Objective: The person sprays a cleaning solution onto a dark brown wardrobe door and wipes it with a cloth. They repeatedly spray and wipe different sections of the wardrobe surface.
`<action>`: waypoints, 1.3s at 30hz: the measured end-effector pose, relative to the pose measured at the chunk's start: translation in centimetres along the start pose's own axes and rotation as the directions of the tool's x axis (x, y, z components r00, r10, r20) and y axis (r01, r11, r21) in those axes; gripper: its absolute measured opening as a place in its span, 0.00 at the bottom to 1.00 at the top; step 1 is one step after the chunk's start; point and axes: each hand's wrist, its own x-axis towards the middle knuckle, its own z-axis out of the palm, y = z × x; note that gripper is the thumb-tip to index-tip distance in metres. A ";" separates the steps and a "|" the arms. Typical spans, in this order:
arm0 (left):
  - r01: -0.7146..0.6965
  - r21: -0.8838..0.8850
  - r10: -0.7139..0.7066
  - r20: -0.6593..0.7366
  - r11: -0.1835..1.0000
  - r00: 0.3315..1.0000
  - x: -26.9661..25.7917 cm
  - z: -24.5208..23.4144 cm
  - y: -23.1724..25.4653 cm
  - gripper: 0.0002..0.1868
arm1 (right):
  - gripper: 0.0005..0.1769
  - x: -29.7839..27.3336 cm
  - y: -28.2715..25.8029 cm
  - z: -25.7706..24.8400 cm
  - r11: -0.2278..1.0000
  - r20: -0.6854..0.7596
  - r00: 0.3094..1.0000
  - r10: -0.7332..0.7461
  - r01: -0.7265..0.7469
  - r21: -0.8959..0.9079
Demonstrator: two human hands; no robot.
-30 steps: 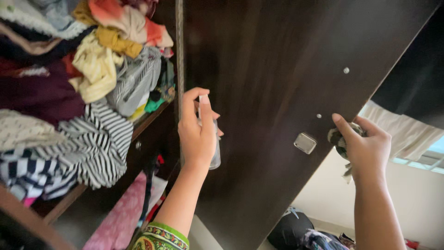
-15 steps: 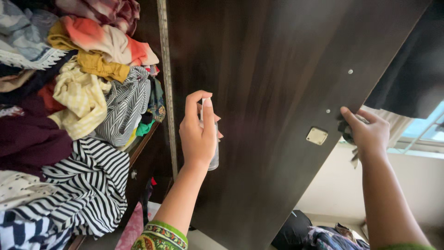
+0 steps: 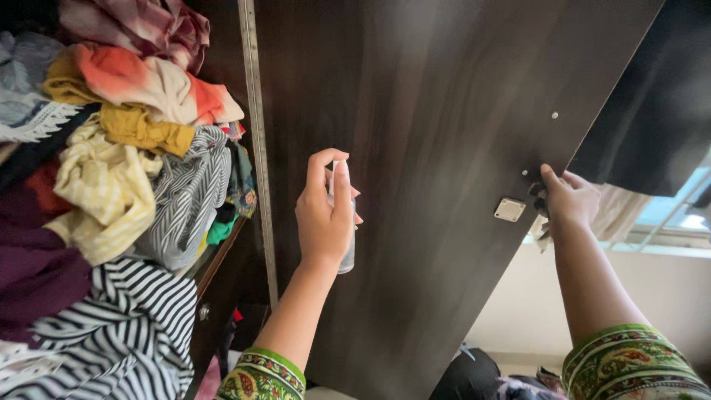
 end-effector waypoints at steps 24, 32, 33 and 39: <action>0.024 0.107 -0.023 -0.016 0.994 1.000 6.6 7.2 -8.8 0.12 | 0.26 10.4 3.6 10.9 0.997 -0.034 0.997 -0.068 0.069 0.022; 0.047 0.136 -0.043 -0.029 0.990 0.999 7.4 8.3 -9.7 0.12 | 0.26 11.9 4.2 12.2 0.999 -0.055 0.998 -0.033 0.033 0.002; 0.044 0.145 -0.040 -0.031 0.988 0.999 7.5 8.4 -9.7 0.12 | 0.26 12.0 4.2 12.2 1.000 -0.050 0.999 -0.014 0.014 0.011; 0.030 0.131 -0.025 -0.038 0.991 0.999 7.4 8.5 -9.8 0.12 | 0.31 13.0 2.9 12.0 0.994 -0.005 1.000 0.022 -0.023 -0.111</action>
